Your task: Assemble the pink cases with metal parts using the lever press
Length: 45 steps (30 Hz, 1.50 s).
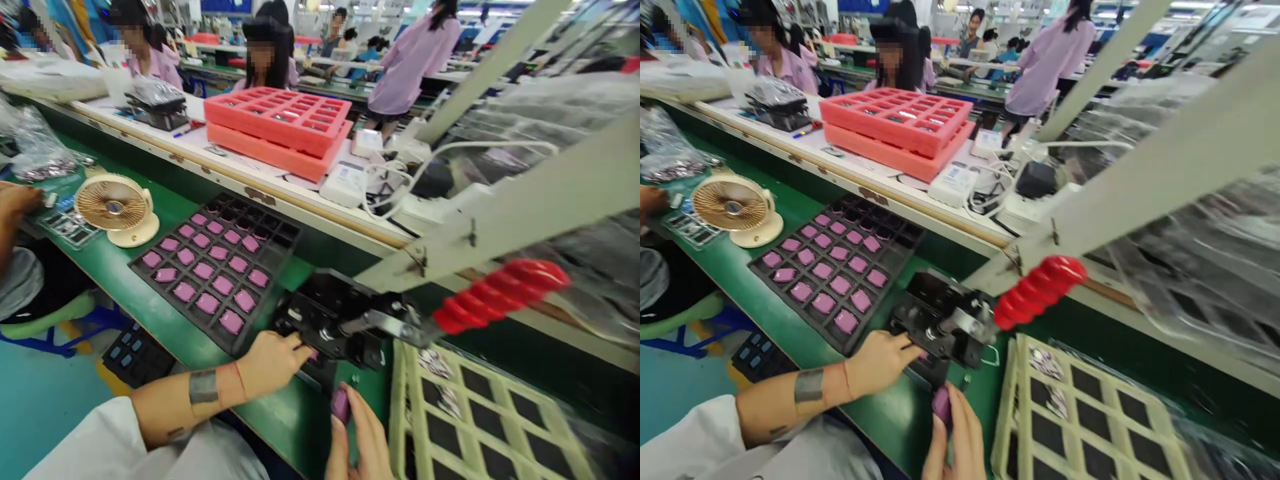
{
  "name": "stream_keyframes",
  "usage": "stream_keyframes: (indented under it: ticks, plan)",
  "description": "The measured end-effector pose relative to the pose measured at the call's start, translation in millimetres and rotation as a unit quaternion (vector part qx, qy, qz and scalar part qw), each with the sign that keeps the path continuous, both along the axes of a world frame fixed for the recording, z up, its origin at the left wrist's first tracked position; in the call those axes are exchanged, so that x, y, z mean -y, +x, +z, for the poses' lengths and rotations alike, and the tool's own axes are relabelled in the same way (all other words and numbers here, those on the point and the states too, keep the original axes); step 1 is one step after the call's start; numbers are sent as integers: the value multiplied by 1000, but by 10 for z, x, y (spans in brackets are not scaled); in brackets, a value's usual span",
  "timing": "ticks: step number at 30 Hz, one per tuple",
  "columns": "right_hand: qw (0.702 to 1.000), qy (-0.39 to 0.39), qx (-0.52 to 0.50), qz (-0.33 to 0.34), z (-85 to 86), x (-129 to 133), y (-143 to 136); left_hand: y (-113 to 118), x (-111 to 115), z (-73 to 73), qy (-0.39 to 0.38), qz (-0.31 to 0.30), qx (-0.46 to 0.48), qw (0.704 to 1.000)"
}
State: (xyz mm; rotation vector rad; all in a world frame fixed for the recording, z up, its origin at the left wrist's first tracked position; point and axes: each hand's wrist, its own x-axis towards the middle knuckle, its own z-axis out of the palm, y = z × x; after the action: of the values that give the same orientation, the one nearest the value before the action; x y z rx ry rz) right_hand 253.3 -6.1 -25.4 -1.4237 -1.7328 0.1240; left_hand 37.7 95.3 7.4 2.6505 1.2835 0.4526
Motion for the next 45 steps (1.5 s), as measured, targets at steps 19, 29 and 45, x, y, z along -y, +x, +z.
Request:
stream_keyframes:
  ticks: [19,29,45]
  plan:
    - [997,-62,-36,1,126,196,-263,-33,-50,147,-93,7,-41,995]
    - [993,66,62,81,236,-78,-549,-295,395,391,-323,28,427,844]
    - [972,187,-139,39,2546,-1367,-643,-1398,-1362,293,-117,187,256,941]
